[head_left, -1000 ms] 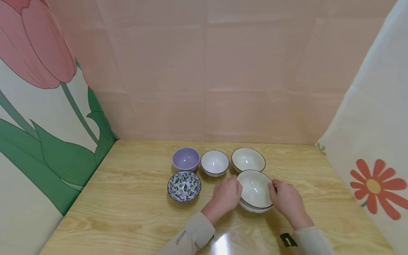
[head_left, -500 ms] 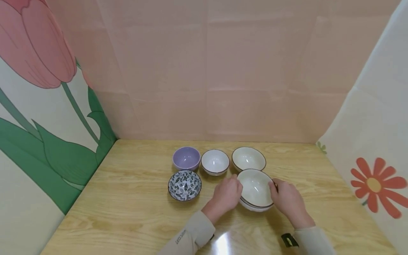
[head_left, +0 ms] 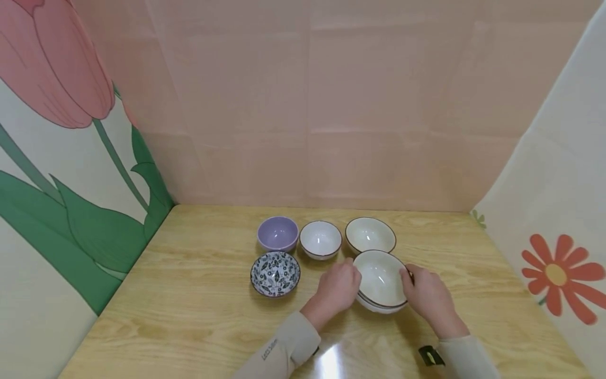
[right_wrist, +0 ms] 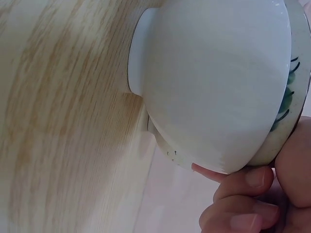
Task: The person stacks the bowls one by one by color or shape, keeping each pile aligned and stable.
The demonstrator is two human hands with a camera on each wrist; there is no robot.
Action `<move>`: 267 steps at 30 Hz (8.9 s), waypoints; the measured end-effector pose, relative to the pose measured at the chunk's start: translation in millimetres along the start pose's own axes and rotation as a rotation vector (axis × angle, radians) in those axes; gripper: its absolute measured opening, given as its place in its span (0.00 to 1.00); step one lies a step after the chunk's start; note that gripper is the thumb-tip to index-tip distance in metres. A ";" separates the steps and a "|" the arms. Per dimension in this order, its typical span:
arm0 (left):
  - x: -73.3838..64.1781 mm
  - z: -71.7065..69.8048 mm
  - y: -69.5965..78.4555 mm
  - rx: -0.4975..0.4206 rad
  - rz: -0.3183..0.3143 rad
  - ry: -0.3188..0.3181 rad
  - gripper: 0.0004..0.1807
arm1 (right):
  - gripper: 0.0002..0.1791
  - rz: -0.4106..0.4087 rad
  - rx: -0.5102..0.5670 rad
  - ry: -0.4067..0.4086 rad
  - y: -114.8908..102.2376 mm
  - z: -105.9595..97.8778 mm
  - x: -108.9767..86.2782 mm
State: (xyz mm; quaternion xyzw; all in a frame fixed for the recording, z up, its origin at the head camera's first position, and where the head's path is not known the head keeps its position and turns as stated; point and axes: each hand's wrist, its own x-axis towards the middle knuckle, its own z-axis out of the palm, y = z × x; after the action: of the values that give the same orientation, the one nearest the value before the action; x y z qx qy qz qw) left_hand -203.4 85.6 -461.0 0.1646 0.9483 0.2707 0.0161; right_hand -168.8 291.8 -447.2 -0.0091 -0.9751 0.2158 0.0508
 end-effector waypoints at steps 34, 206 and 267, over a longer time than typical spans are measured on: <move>-3.3 -13.4 -7.7 -0.134 0.048 -0.059 0.28 | 0.31 -0.051 0.005 -0.110 15.7 -28.4 70.8; -0.2 -25.4 -18.3 -0.171 0.093 -0.034 0.25 | 0.20 -0.222 0.169 -0.010 -4.3 -52.0 16.9; -10.1 -24.4 -0.4 -0.141 0.111 0.009 0.27 | 0.24 -0.148 0.168 -0.012 10.5 -14.3 7.3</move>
State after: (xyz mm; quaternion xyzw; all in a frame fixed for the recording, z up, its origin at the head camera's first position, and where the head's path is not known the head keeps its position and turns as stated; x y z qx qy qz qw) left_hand -196.8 69.6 -441.0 0.2141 0.9164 0.3382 0.0082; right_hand -174.7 307.7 -438.1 0.0683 -0.9519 0.2923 0.0616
